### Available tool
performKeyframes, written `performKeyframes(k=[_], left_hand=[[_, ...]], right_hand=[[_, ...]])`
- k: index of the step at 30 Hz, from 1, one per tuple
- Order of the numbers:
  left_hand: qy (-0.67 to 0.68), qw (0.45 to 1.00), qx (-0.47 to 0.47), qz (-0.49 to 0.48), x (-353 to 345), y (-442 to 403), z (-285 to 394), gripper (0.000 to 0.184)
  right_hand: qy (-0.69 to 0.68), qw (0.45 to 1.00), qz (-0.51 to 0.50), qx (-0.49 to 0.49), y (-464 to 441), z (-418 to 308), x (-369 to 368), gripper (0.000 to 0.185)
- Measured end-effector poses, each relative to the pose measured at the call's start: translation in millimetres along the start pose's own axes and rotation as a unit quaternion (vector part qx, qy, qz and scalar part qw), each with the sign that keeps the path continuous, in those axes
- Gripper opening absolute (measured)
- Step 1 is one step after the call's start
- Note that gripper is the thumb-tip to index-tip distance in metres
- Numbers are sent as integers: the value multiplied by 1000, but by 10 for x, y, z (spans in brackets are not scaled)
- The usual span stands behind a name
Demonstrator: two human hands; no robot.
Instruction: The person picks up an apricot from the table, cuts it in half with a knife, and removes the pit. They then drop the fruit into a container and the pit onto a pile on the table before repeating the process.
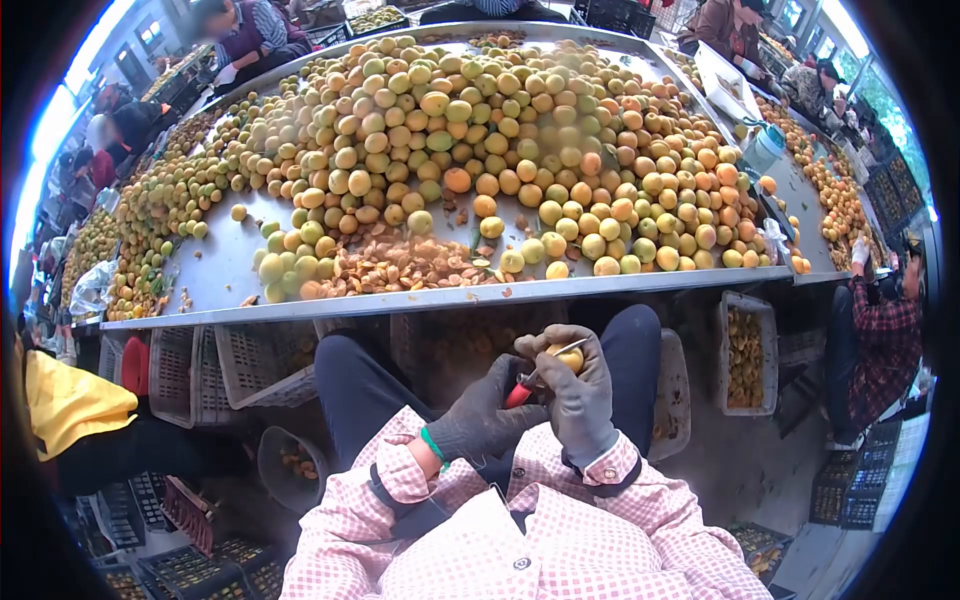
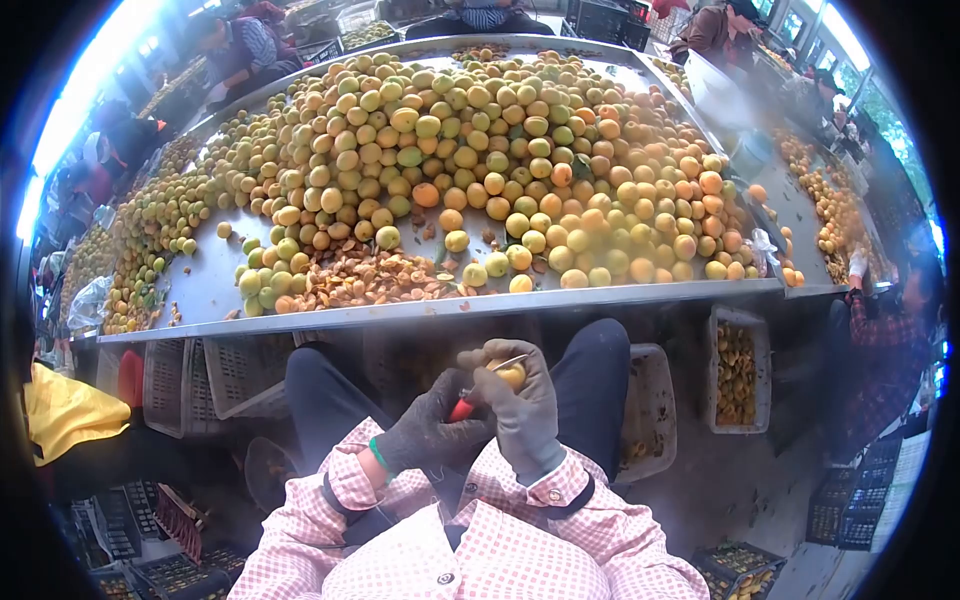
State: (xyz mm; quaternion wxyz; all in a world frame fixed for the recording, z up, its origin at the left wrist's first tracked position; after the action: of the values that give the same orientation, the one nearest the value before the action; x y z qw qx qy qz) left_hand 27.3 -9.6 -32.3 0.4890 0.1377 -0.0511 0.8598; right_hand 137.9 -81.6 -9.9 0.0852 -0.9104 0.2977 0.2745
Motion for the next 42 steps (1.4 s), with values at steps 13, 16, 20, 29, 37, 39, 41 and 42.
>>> performKeyframes(k=[13,16,20,29,37,39,41,42], left_hand=[[-250,966,48,-42,144,47,70,34],[-233,971,42,-28,180,-54,35,30],[-96,995,7,4,204,-122,-42,29],[378,905,124,153,501,38,-132,12],[10,997,38,64,238,170,0,16],[-13,997,60,52,213,219,48,20],[-73,997,21,32,197,249,130,23],[-78,996,21,34,192,258,147,25]], right_hand=[[-70,979,-132,-139,-36,-82,-38,51],[51,982,-147,-110,-96,-79,-71,41],[-85,989,-84,-82,-198,0,28,24],[-22,983,-76,-168,-120,-57,371,53],[159,982,-83,-64,21,-50,109,53],[120,987,-78,-71,20,-42,118,54],[12,993,-105,-59,28,-69,89,54],[13,993,-104,-60,34,-71,83,54]])
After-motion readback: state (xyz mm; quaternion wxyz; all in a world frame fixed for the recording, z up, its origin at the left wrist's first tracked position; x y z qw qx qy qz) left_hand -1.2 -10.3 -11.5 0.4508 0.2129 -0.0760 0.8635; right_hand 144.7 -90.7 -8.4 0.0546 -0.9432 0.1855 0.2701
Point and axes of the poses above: each hand's wrist, its own y-axis away from the middle knuckle, its own x-axis out of the back of the hand, z = x × y, the point moved 3 cm from there along -y, towards the middle knuckle, and after that the axes turned 4 degrees about x, right-handed, at the moved point
